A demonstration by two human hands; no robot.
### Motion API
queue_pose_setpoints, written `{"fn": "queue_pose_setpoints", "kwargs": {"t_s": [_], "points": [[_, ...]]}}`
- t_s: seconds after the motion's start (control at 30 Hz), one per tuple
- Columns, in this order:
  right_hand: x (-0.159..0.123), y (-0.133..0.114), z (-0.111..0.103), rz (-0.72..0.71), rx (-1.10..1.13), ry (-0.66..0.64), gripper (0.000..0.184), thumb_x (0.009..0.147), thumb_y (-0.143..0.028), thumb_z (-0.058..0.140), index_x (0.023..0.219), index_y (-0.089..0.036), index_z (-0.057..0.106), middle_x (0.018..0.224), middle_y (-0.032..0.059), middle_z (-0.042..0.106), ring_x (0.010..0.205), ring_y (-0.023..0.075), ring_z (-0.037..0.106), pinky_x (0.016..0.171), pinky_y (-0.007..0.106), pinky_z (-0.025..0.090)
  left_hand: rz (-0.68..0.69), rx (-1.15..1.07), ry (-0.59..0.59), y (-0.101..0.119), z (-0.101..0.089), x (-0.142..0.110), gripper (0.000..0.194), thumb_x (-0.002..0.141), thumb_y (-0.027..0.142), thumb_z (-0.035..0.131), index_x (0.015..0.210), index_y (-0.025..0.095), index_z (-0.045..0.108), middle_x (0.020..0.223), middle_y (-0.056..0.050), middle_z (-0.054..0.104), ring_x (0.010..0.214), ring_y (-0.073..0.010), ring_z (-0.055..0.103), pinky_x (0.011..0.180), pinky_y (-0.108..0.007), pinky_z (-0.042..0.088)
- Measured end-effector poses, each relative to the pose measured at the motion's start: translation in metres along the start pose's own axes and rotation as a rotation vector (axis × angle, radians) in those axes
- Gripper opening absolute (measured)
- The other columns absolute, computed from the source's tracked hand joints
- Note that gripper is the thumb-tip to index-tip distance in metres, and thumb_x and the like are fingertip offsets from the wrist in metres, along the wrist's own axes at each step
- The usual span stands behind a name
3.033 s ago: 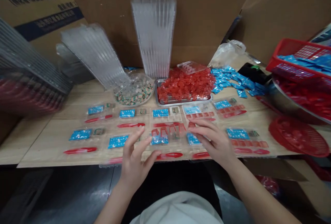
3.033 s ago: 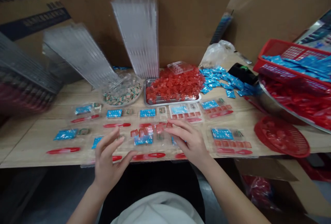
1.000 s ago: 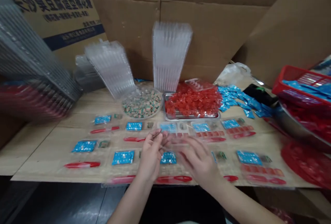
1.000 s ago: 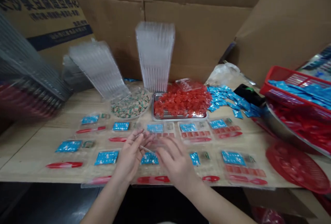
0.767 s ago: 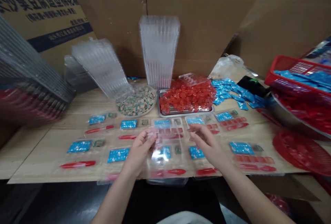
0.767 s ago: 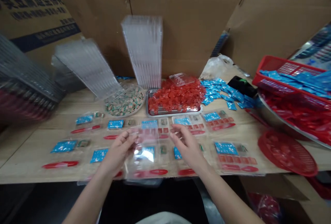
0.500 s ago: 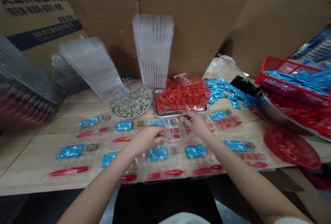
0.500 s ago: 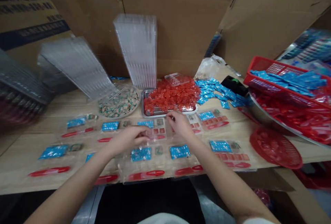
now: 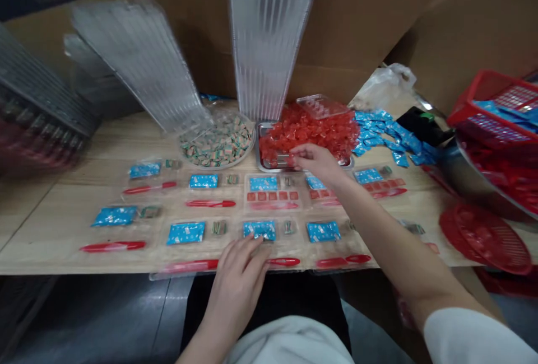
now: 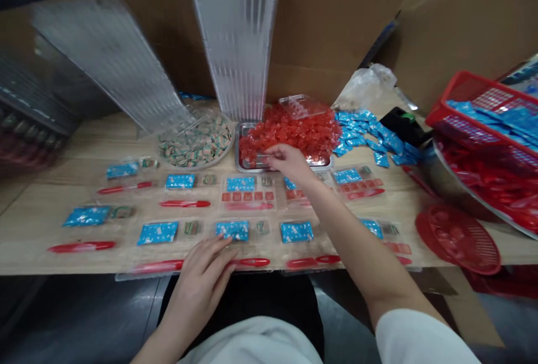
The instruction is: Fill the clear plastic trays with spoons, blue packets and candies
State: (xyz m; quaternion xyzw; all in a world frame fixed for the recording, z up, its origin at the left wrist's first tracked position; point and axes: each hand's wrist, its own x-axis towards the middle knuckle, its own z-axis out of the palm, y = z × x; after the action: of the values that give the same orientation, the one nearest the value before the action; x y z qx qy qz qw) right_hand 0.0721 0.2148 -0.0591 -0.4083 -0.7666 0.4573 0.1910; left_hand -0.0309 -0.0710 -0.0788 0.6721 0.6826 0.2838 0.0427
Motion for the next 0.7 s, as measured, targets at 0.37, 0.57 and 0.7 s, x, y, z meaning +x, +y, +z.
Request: {"fn": "queue_pose_setpoints", "kwargs": {"t_s": [0.37, 0.57, 0.7], "points": [[-0.109, 0.005, 0.029, -0.380, -0.270, 0.016, 0.019, 0.083, -0.017, 0.053, 0.096, -0.019, 0.066, 0.096, 0.0085, 0.062, 0.091, 0.0187, 0.059, 0.083, 0.036, 0.050, 0.051, 0.095, -0.110, -0.012, 0.013, 0.004, 0.027, 0.088, 0.018, 0.047, 0.113, 0.017, 0.058, 0.120, -0.009, 0.061, 0.117, -0.0248, 0.052, 0.095, -0.042, 0.047], [-0.118, 0.004, 0.034, -0.459, -0.356, -0.048, 0.019, 0.084, -0.013, 0.051, 0.095, -0.017, 0.066, 0.092, 0.0080, 0.059, 0.087, 0.0167, 0.058, 0.078, 0.032, 0.050, 0.018, 0.085, -0.119, -0.011, 0.013, 0.002, 0.028, 0.089, 0.019, 0.046, 0.115, 0.018, 0.058, 0.121, -0.008, 0.062, 0.117, -0.0239, 0.053, 0.097, -0.042, 0.046], [-0.109, 0.001, 0.026, -0.353, -0.255, -0.078, 0.012, 0.082, -0.016, 0.057, 0.083, -0.020, 0.068, 0.090, 0.0051, 0.060, 0.084, 0.0144, 0.059, 0.070, 0.026, 0.050, 0.010, 0.066, -0.117, -0.013, 0.014, 0.003, 0.028, 0.089, 0.020, 0.047, 0.114, 0.018, 0.058, 0.121, -0.008, 0.061, 0.118, -0.0237, 0.052, 0.097, -0.042, 0.046]]}}
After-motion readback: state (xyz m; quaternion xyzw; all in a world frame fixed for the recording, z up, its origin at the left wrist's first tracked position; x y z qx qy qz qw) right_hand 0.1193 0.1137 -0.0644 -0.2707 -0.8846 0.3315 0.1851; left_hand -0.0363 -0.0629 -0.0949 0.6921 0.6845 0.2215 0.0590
